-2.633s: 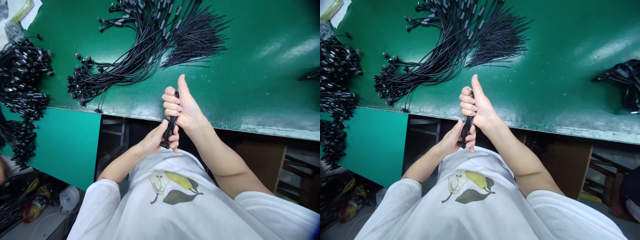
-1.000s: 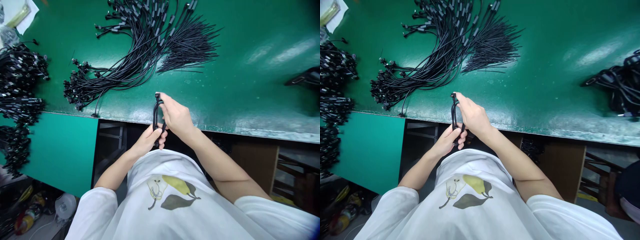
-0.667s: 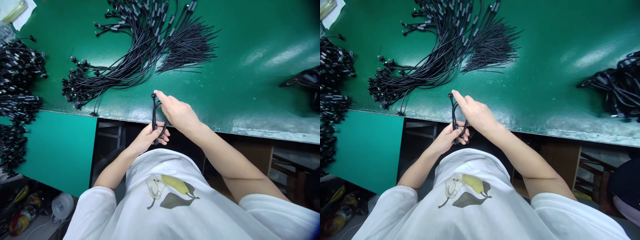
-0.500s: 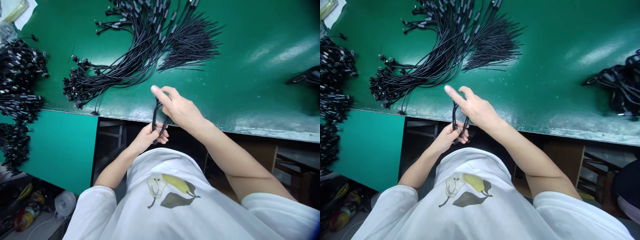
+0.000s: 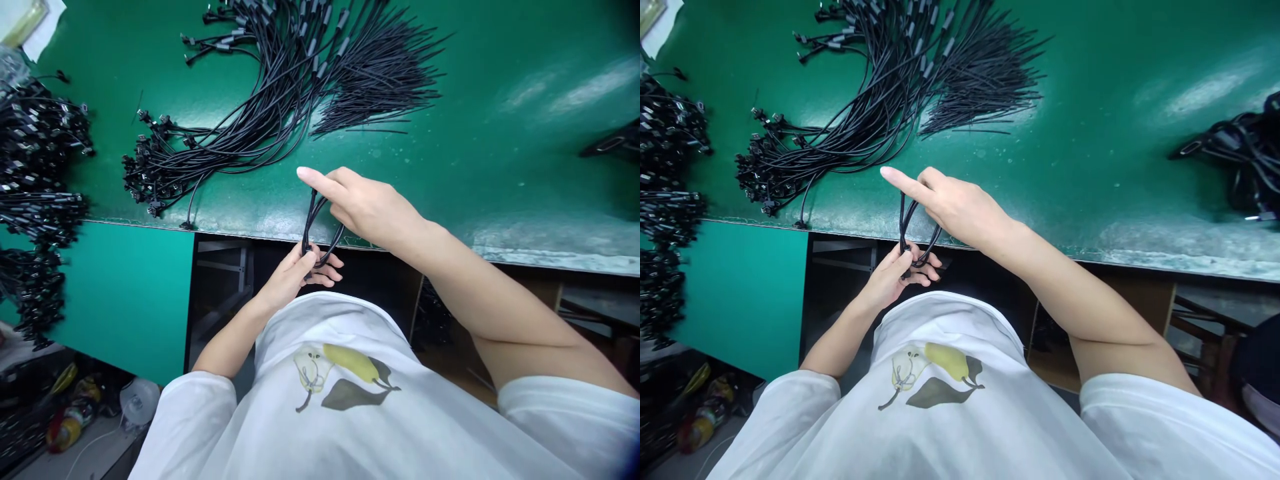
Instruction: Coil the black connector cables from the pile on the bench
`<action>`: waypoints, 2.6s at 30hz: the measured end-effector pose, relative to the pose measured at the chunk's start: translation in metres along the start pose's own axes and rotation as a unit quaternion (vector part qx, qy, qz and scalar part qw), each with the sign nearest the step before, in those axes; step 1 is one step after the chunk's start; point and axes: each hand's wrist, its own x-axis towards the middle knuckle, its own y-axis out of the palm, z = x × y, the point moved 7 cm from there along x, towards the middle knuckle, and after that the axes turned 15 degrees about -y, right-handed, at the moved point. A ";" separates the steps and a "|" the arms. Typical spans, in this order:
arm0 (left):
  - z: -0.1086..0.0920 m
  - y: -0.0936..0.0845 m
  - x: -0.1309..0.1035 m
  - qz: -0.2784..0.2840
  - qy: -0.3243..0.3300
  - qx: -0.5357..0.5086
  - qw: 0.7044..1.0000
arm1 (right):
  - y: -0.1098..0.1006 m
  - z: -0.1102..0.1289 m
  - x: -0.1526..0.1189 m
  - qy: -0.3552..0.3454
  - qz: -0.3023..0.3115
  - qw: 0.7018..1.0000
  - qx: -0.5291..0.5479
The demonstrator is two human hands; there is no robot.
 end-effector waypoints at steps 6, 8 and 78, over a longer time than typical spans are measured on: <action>-0.002 0.001 0.003 -0.011 0.004 0.034 0.999 | -0.001 -0.002 0.002 -0.013 -0.025 0.997 0.072; -0.003 0.001 0.004 -0.016 0.011 0.051 0.999 | -0.002 -0.001 0.005 -0.029 -0.026 0.996 0.083; -0.047 -0.010 0.025 -0.022 0.021 -0.059 0.998 | -0.023 -0.140 -0.057 0.268 0.040 0.963 -0.003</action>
